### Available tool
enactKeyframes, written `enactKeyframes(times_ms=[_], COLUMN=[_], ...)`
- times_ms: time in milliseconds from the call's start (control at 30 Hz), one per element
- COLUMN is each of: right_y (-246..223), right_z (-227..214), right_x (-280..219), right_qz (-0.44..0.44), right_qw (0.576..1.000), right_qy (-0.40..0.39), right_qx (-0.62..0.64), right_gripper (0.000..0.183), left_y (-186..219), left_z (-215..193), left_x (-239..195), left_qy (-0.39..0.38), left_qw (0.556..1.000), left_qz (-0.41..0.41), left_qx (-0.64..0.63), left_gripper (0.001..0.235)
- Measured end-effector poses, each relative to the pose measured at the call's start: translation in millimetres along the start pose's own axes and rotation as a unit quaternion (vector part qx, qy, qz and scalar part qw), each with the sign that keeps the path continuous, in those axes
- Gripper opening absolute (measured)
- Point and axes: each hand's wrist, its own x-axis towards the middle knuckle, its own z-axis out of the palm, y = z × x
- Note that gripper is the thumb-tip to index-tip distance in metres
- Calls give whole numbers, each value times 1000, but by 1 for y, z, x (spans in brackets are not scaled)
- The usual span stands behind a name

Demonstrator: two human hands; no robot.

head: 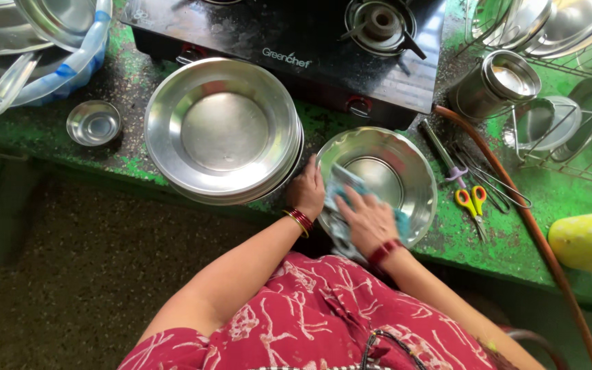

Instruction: The person wipes metal plates with a cloth and places them into a drying rack.

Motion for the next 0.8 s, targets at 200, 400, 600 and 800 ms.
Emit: enactKeyframes(times_ms=[200, 400, 600, 800], right_y=[26, 90, 23, 0], right_z=[12, 2, -5, 7], right_x=[87, 50, -16, 67], right_qz=[16, 190, 105, 2], right_qw=[978, 970, 987, 978], right_qy=[201, 92, -121, 211], right_qx=[-54, -123, -27, -10], right_gripper=[61, 51, 59, 59], left_y=[3, 7, -3, -2], left_z=[-5, -7, 3, 0], left_x=[3, 2, 0, 3], left_qy=[-21, -58, -16, -27], left_qw=[1000, 996, 999, 999], left_qz=[-5, -70, -37, -33], left_qx=[9, -8, 3, 14], left_gripper=[39, 40, 40, 41])
